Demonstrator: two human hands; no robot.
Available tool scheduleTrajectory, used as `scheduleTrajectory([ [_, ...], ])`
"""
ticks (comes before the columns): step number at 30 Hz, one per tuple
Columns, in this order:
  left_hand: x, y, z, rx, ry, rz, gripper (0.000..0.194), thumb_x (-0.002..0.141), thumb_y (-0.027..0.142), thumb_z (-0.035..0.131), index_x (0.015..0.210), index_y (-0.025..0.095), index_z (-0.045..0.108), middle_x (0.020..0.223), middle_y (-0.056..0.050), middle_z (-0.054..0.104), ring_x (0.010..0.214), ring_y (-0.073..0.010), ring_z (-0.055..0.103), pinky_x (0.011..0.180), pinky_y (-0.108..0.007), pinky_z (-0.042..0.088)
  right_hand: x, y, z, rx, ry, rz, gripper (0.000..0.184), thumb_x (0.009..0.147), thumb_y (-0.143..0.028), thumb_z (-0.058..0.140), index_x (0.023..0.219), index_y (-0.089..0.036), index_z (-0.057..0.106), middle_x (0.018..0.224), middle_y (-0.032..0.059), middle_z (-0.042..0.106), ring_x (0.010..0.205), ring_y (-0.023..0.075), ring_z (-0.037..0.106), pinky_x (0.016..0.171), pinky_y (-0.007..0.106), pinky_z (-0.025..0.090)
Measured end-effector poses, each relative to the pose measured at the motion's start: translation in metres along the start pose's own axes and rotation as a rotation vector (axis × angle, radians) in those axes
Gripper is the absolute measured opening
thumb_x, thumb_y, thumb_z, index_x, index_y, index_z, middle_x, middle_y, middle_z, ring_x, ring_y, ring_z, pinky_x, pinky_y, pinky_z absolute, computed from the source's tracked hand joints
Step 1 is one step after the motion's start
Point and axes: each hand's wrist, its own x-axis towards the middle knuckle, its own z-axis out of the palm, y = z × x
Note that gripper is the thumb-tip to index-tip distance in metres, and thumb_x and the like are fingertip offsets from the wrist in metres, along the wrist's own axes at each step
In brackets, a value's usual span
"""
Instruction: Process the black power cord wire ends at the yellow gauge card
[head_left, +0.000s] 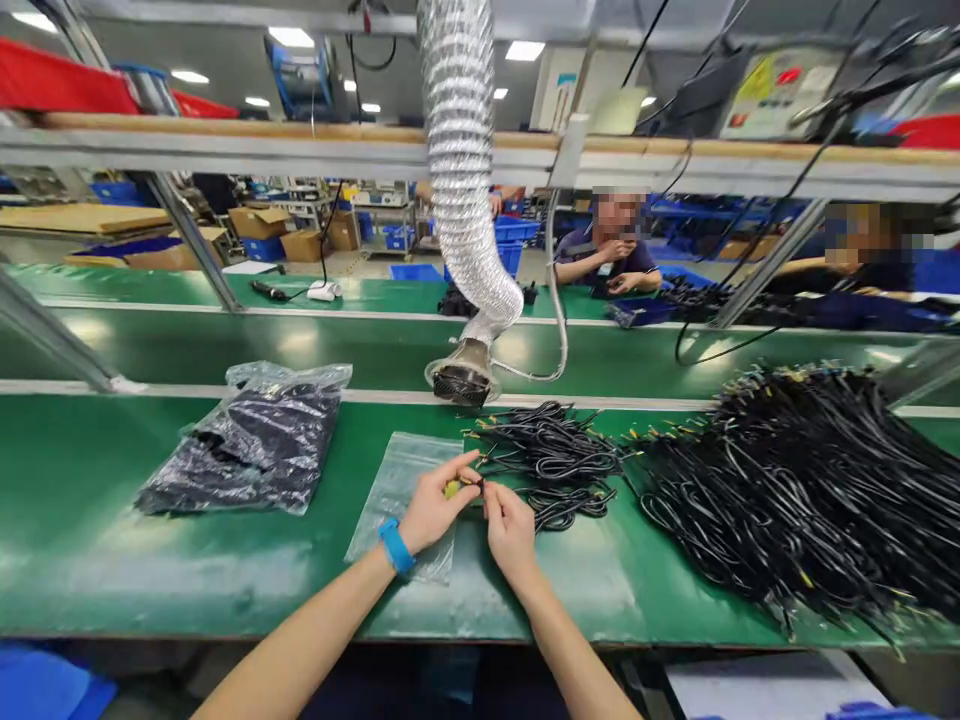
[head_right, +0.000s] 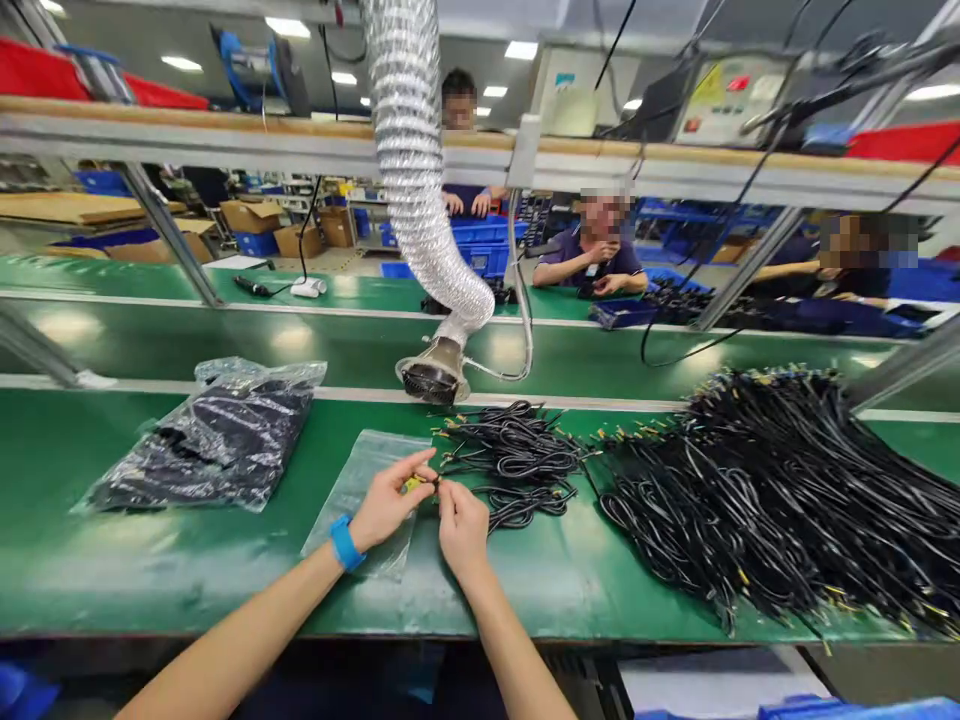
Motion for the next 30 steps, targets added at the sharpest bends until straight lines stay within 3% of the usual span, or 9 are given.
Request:
scheduleTrajectory([
  [7,0.003,-0.003,-0.006,0.000,-0.041,-0.016,0.049,0.080,0.022,0.063,0.129,0.018,0.060,0.095,-0.005,0.073,0.090,-0.0171,0.066,0.094,-0.033,0.048,-0.001,0.006,0.002,0.050,-0.052,0.082,0.038,0.098,-0.036,0.039,0.075,-0.019,0.064,0.063,0.0013,0.060,0.056,0.0139,0.053,0.056,0.024,0.040],
  [13,0.001,-0.001,-0.011,0.109,-0.096,0.029,0.050,0.082,0.023,0.061,0.132,0.021,0.057,0.092,-0.003,0.073,0.089,-0.0174,0.066,0.093,-0.034,0.049,-0.001,0.004,0.002,0.038,-0.092,0.053,0.037,0.098,-0.031,0.039,0.075,-0.020,0.066,0.071,0.0035,0.068,0.065,0.0155,0.062,0.062,0.024,0.046],
  [18,0.001,0.000,-0.013,0.149,-0.063,0.052,0.045,0.083,0.028,0.060,0.127,0.022,0.059,0.095,-0.003,0.071,0.091,-0.0170,0.066,0.092,-0.034,0.050,-0.001,-0.003,-0.001,-0.042,-0.060,0.009,0.032,0.099,-0.027,0.039,0.090,-0.020,0.069,0.082,0.0053,0.071,0.074,0.0165,0.066,0.067,0.025,0.048],
  [23,-0.004,0.007,-0.015,0.170,-0.037,0.113,0.039,0.083,0.033,0.062,0.121,0.022,0.064,0.095,-0.005,0.069,0.089,-0.0184,0.065,0.085,-0.034,0.053,-0.007,-0.005,-0.031,-0.283,-0.127,-0.072,0.021,0.094,-0.039,0.058,0.097,-0.020,0.067,0.076,0.0031,0.067,0.071,0.0178,0.061,0.068,0.029,0.044],
  [27,-0.008,0.016,-0.013,0.231,-0.072,0.211,0.029,0.084,0.031,0.062,0.112,0.024,0.069,0.097,-0.005,0.069,0.089,-0.0191,0.065,0.083,-0.033,0.053,-0.014,0.005,-0.061,-0.351,-0.197,-0.178,0.030,0.083,-0.047,0.071,0.095,-0.020,0.064,0.090,0.0053,0.068,0.084,0.0201,0.060,0.080,0.034,0.044],
  [30,-0.011,0.025,-0.010,0.270,-0.105,0.274,0.022,0.085,0.028,0.061,0.104,0.023,0.072,0.095,-0.005,0.070,0.088,-0.0183,0.065,0.083,-0.032,0.052,-0.015,0.009,-0.073,-0.393,-0.247,-0.234,0.034,0.081,-0.053,0.070,0.086,-0.020,0.062,0.083,0.0038,0.066,0.080,0.0193,0.058,0.085,0.037,0.042],
])
